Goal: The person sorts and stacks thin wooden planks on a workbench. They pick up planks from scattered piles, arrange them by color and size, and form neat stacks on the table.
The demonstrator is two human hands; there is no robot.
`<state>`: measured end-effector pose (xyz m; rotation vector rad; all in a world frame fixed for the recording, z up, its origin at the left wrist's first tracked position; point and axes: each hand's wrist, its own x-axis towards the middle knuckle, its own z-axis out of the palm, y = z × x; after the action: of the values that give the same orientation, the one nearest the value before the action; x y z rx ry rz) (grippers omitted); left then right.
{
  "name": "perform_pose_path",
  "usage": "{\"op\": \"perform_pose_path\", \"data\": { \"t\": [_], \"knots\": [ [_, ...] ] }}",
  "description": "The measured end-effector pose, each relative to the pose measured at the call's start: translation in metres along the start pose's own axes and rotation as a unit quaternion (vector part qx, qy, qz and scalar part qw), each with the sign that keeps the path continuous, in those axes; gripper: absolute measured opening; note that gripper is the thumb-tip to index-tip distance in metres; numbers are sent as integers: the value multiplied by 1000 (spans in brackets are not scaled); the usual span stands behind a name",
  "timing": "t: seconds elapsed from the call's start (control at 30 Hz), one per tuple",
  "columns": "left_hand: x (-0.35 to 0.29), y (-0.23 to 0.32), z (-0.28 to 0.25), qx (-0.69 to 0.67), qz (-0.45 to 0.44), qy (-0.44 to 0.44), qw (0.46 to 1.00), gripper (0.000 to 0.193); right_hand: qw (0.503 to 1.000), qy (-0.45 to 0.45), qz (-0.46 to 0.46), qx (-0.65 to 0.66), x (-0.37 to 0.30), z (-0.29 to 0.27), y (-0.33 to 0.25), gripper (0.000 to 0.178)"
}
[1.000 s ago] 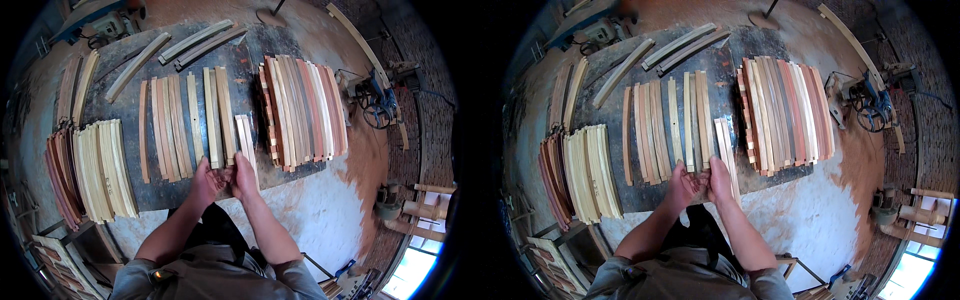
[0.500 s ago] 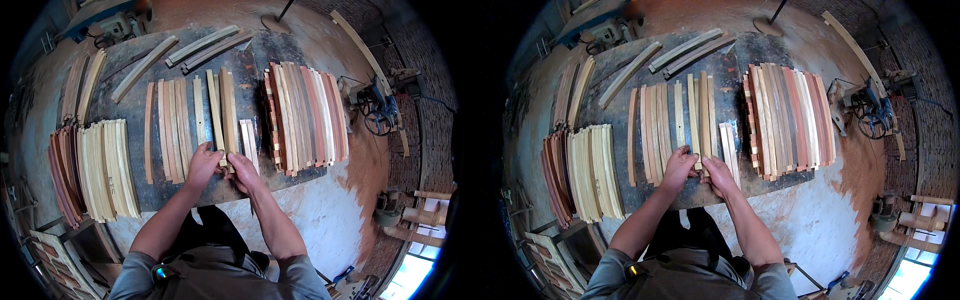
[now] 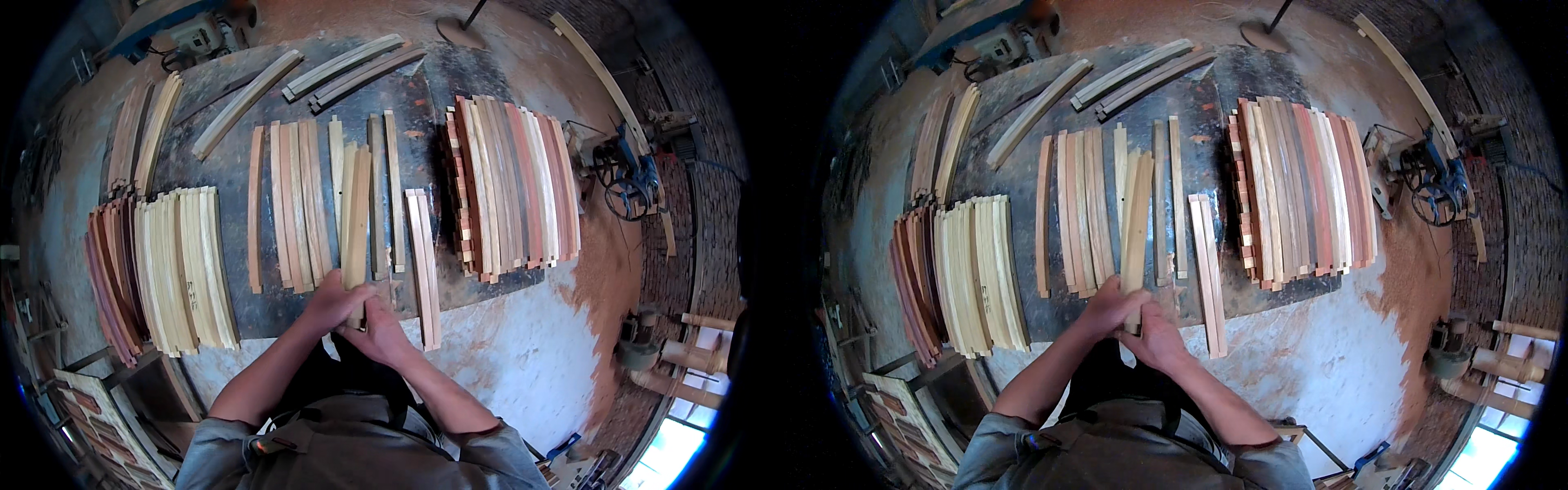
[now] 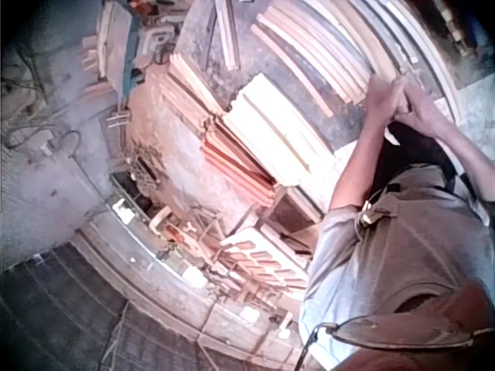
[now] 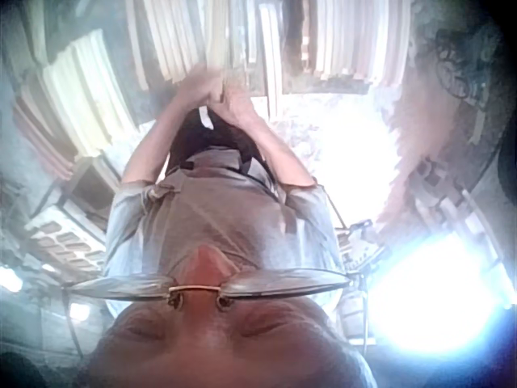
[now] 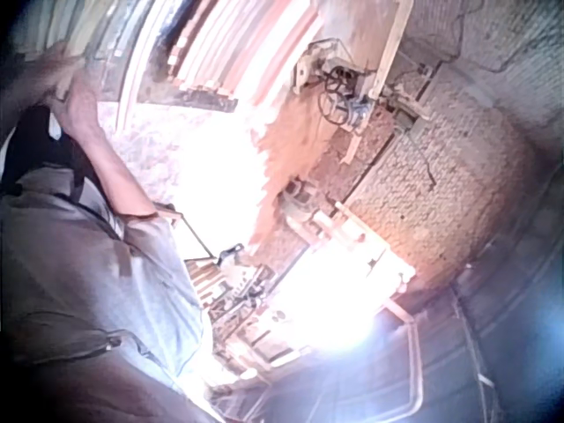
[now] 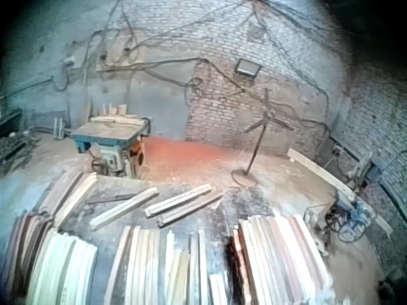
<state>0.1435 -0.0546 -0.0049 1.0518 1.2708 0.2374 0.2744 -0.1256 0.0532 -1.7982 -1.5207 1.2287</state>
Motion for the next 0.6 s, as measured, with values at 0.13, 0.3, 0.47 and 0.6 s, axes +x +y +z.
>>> {"op": "perform_pose_path", "data": {
  "t": [0.13,0.3,0.47,0.6],
  "knots": [
    [-18,17,-9,-121,11,-10,993,31,993,-65,15,98,10,-18,40,43],
    [-57,4,-43,-106,53,124,985,31,986,45,-64,-145,50,-7,29,44],
    [-84,-26,-77,-87,37,151,984,34,956,-21,56,-286,91,27,18,47],
    [-102,-39,-89,-38,47,225,973,38,950,-7,98,-296,102,34,14,54]
  ]
}}
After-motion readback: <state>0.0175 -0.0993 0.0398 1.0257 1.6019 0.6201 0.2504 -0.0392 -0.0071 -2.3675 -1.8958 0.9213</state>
